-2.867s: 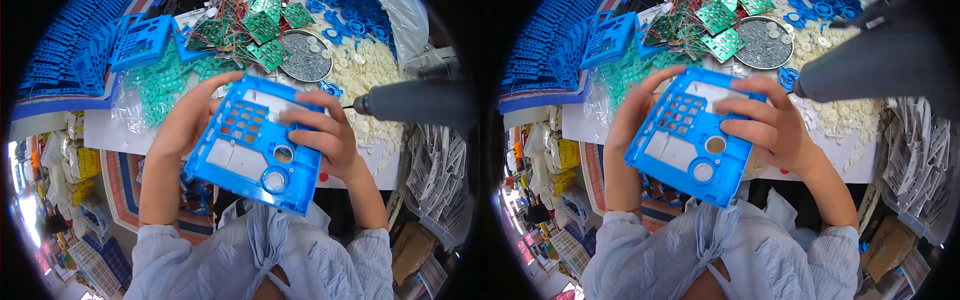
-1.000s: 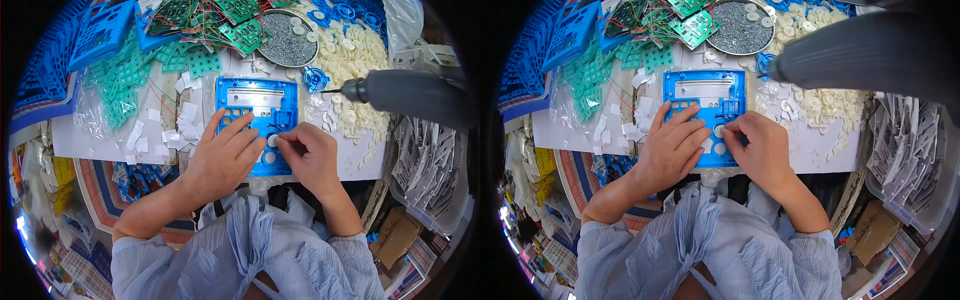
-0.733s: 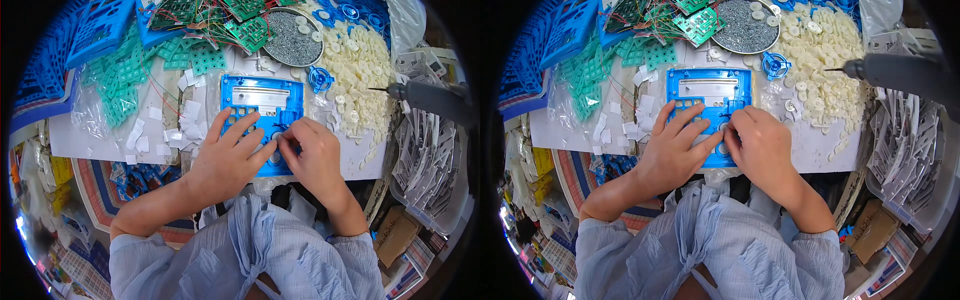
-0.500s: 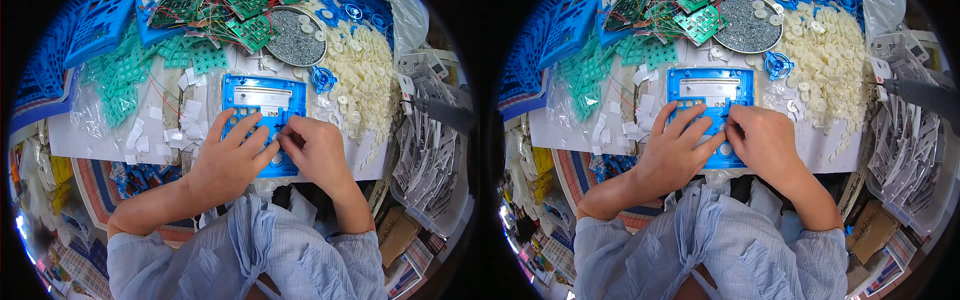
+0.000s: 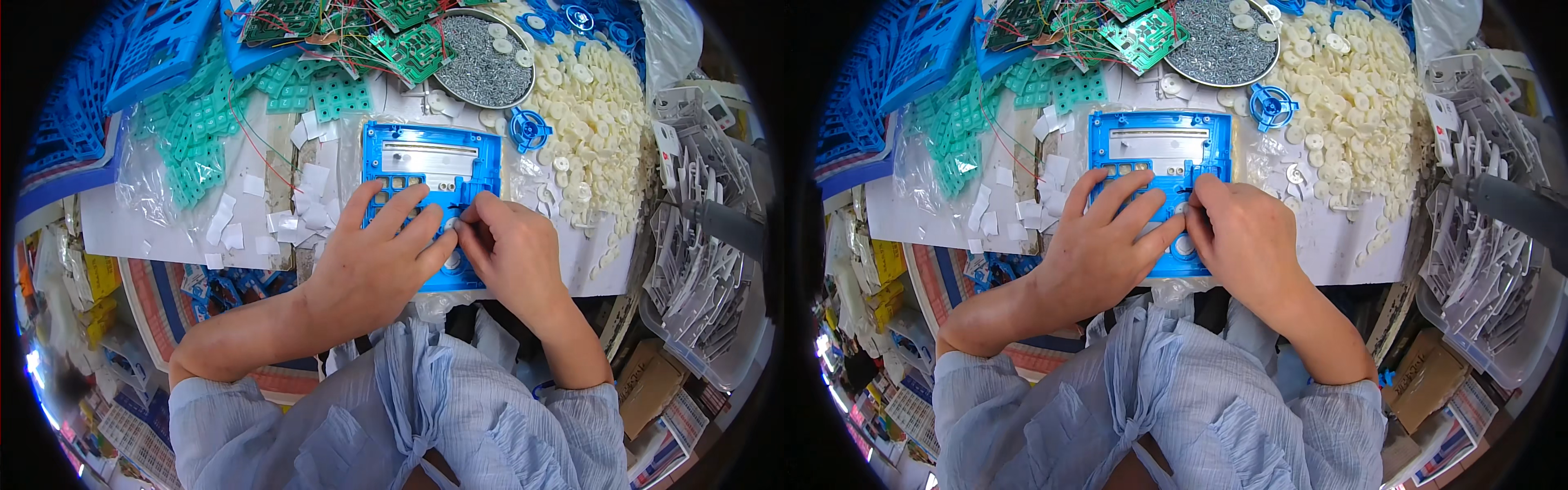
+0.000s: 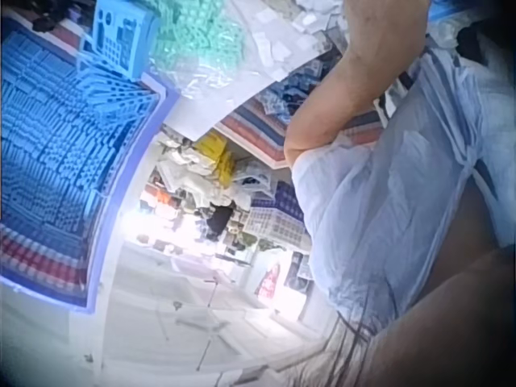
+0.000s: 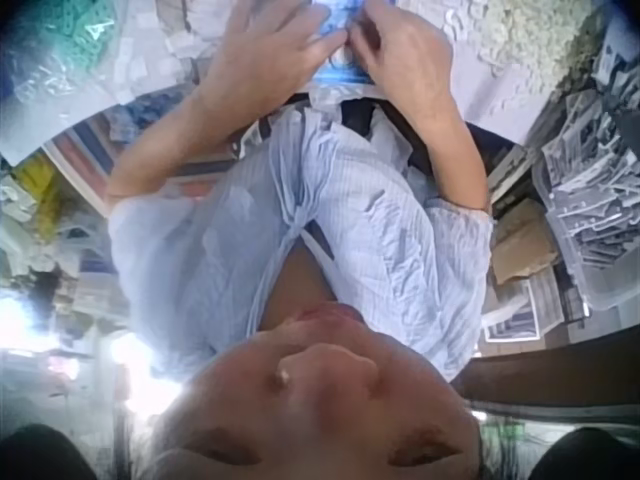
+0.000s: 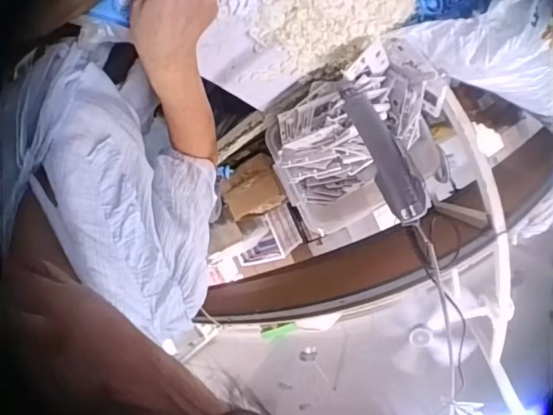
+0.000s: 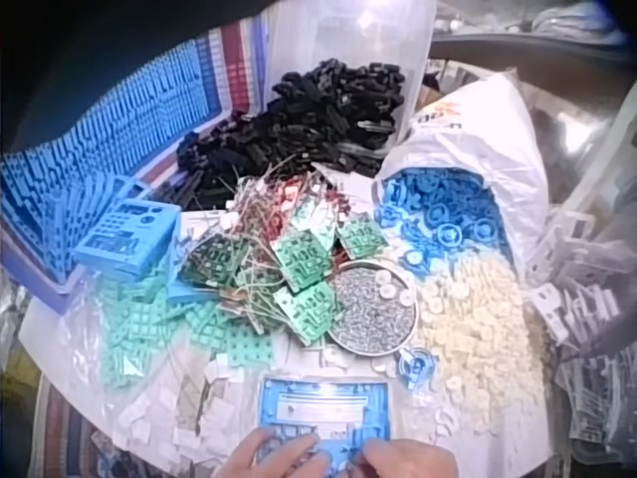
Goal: Assembling electronic toy components into plastic casings using an electric screwdriver.
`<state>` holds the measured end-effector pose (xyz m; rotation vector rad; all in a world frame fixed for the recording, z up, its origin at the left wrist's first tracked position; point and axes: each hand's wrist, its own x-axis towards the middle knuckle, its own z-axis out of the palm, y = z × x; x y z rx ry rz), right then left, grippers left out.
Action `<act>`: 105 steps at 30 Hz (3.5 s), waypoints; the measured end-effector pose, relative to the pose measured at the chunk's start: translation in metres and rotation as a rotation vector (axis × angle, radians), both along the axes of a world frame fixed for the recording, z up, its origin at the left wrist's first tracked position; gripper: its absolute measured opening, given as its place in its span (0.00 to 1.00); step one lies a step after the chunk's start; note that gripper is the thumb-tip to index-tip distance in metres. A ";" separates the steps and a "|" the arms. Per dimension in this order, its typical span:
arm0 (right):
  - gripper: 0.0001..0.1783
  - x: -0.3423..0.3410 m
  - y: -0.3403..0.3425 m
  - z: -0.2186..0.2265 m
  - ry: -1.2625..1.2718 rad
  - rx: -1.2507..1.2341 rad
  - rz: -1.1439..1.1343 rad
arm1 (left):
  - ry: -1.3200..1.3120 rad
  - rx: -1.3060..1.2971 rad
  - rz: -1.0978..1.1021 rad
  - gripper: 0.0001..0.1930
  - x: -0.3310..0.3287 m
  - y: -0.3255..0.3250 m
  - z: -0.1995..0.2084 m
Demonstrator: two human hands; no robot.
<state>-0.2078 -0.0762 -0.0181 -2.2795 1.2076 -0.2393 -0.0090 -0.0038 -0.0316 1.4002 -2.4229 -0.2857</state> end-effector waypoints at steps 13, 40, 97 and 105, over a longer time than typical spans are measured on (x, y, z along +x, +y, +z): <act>0.46 -0.057 -0.062 0.119 -1.259 -0.661 -0.176 | 0.090 -0.081 -0.081 0.10 0.006 -0.106 0.013; 0.17 -0.016 -0.080 0.059 -1.152 0.264 0.176 | -0.061 -0.193 0.073 0.06 -0.003 -0.169 -0.003; 0.27 -0.061 -0.077 0.054 -1.003 -0.106 -0.062 | -0.191 -0.239 0.726 0.16 0.166 0.031 -0.006; 0.29 -0.058 -0.039 0.078 -0.318 -1.265 -0.244 | 0.047 -0.157 0.758 0.10 0.169 0.008 -0.002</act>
